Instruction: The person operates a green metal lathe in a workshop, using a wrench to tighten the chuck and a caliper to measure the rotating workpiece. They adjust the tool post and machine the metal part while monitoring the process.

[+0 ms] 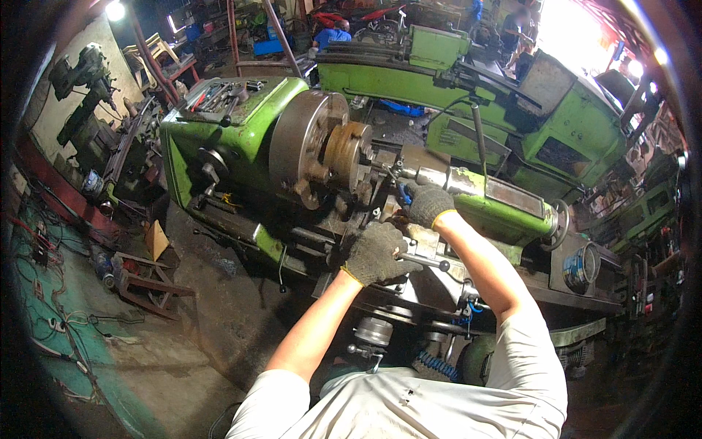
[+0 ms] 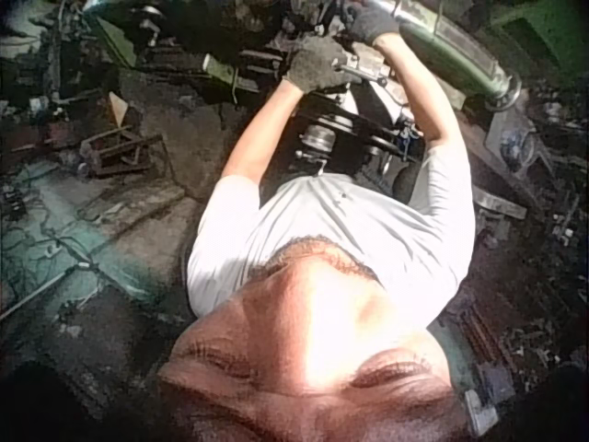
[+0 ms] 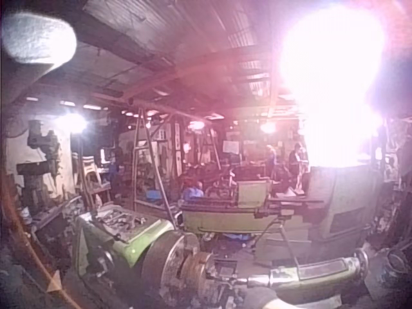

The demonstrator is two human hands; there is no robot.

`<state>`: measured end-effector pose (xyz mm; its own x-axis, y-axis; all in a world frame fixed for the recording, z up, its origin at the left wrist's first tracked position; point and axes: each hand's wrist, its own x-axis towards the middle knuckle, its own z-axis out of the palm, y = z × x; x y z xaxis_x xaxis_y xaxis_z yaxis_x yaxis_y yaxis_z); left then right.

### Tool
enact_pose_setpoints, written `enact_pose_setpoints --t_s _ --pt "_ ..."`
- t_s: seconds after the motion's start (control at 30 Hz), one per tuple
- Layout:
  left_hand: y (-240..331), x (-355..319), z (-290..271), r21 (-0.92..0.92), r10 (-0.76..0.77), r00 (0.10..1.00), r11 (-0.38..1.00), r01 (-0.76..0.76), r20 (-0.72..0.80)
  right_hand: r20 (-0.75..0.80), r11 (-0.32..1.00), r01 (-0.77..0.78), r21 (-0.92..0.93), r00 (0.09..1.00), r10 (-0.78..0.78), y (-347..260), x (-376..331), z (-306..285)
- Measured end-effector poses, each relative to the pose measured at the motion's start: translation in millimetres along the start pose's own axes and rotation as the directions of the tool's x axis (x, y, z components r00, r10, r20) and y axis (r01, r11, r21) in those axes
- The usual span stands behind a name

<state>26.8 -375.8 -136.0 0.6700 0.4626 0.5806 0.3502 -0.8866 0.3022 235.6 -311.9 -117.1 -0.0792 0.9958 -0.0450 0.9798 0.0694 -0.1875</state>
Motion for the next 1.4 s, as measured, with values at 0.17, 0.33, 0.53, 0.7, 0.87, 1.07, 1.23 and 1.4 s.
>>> enact_pose_setpoints --t_s 0.17,0.33,0.53,0.7,0.87,1.07,1.23,1.4 --pt "-3.6 -2.8 4.5 -0.022 0.006 1.0 1.0 -0.006 -0.027 0.038 1.0 -0.014 -0.011 0.999 0.014 -2.4 0.3 -0.4" --pt "-4.5 -4.1 5.1 -0.004 -0.002 1.0 1.0 0.002 -0.009 -0.006 1.0 0.02 -0.023 1.0 -0.02 -5.5 -3.3 -3.7" --pt "-0.9 -0.1 2.2 -0.004 0.006 1.0 1.0 -0.006 -0.002 -0.044 0.999 0.027 0.017 0.999 -0.026 3.7 2.4 6.8" --pt "0.3 1.5 -2.0 -0.007 0.019 0.999 1.0 -0.02 -0.035 -0.032 0.999 0.027 0.037 0.999 -0.026 0.8 4.3 4.8" --pt "-2.3 -2.0 0.9 -0.013 -0.008 1.0 1.0 0.008 0.008 -0.02 0.999 0.012 0.03 1.0 -0.011 -1.7 0.9 1.1" --pt "-3.8 -3.1 4.4 0.003 -0.001 1.0 1.0 0.001 -0.014 0.006 1.0 -0.005 0.02 1.0 0.005 -4.5 -0.5 -1.9" --pt "-2.2 -2.0 3.0 -0.011 -0.006 1.0 1.0 0.006 -0.009 -0.028 0.999 -0.033 0.038 0.999 0.034 -4.1 -2.9 0.7" --pt "-1.1 -0.1 -0.1 -0.007 -0.003 1.0 1.0 0.003 -0.016 -0.01 0.998 0.0 0.07 1.0 0.0 -1.8 -0.8 4.6"
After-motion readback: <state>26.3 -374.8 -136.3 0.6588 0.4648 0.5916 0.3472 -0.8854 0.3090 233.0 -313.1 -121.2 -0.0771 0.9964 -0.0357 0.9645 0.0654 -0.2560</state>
